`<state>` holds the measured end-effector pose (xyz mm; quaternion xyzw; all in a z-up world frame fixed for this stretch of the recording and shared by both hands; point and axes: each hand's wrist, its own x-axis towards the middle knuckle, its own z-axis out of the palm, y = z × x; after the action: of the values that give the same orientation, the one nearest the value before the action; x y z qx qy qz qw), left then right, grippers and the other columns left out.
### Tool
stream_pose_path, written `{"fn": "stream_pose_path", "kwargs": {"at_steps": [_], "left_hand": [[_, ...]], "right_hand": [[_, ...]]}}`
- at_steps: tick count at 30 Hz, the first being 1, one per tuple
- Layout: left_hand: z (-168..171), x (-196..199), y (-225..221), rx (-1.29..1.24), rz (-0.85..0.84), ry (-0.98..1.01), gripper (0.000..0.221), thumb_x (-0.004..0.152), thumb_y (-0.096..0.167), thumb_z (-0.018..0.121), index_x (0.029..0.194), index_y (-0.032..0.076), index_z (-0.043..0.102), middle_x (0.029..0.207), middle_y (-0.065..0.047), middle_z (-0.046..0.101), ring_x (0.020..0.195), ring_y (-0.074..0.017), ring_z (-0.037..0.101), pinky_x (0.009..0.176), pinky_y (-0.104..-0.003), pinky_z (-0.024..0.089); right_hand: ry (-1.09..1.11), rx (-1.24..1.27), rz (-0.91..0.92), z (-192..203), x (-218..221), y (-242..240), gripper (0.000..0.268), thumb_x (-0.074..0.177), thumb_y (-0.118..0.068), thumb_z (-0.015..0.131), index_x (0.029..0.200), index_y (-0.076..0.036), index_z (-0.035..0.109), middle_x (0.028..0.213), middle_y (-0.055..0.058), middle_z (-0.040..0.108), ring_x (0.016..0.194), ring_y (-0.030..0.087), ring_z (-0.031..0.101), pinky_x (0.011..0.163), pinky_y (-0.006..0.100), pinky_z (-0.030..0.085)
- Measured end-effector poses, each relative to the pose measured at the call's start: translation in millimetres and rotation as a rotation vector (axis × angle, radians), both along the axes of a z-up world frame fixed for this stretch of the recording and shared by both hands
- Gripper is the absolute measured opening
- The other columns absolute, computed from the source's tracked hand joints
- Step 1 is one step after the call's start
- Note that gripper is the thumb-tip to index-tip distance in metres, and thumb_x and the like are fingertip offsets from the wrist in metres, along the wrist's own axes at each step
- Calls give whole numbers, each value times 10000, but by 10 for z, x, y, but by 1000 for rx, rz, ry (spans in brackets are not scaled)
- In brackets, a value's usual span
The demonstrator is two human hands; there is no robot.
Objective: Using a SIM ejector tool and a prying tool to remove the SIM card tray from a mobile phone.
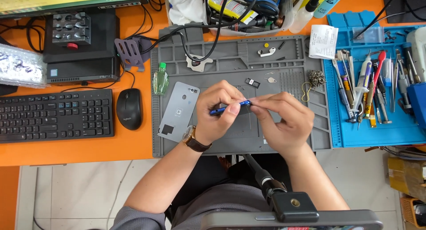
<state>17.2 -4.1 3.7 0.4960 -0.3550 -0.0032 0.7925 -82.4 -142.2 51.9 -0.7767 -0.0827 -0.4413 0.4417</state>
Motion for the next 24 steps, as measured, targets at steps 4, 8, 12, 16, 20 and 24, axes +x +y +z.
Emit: {"fn": "stream_pose_path", "kwargs": {"at_steps": [4,8,12,16,20,24], "left_hand": [[-15,-20,-38,-15,-27,-21,336,976,200,762,696,73,625,812,-132,722,843,-317,792,694,-357,633],[-10,-23,-58,-21,-75,-25,316,964,190,764,697,79,636,818,-124,720,859,-308,792,724,-358,635],[-46,-23,-38,-9,-113,-34,305,968,197,756,709,78,647,822,-116,708,874,-312,790,752,-375,632],[15,-35,-43,-14,-134,-61,307,978,194,750,717,73,641,820,-112,687,842,-288,773,748,-368,616],[29,-36,-50,12,-159,-86,294,980,195,735,723,71,667,839,-110,702,839,-274,772,757,-369,624],[38,-35,-65,21,-169,-128,278,993,193,714,744,73,677,868,-104,704,833,-259,756,749,-370,619]], "right_hand": [[125,36,37,135,-85,-67,48,979,58,819,958,16,809,846,148,775,841,466,804,672,427,634],[291,56,35,240,-121,-101,43,984,-10,838,951,-27,817,848,127,793,696,339,755,562,349,549],[362,75,43,266,-122,-118,53,988,-71,845,941,-64,822,832,99,796,568,195,650,453,267,421],[373,166,125,252,-150,-184,58,932,-2,864,902,-11,815,793,134,772,773,342,812,669,372,627],[403,207,167,280,-168,-225,52,929,23,847,900,4,808,774,146,752,798,328,816,704,381,635],[426,209,179,254,-180,-281,45,912,32,853,903,21,810,763,152,747,805,325,825,709,383,639]]}}
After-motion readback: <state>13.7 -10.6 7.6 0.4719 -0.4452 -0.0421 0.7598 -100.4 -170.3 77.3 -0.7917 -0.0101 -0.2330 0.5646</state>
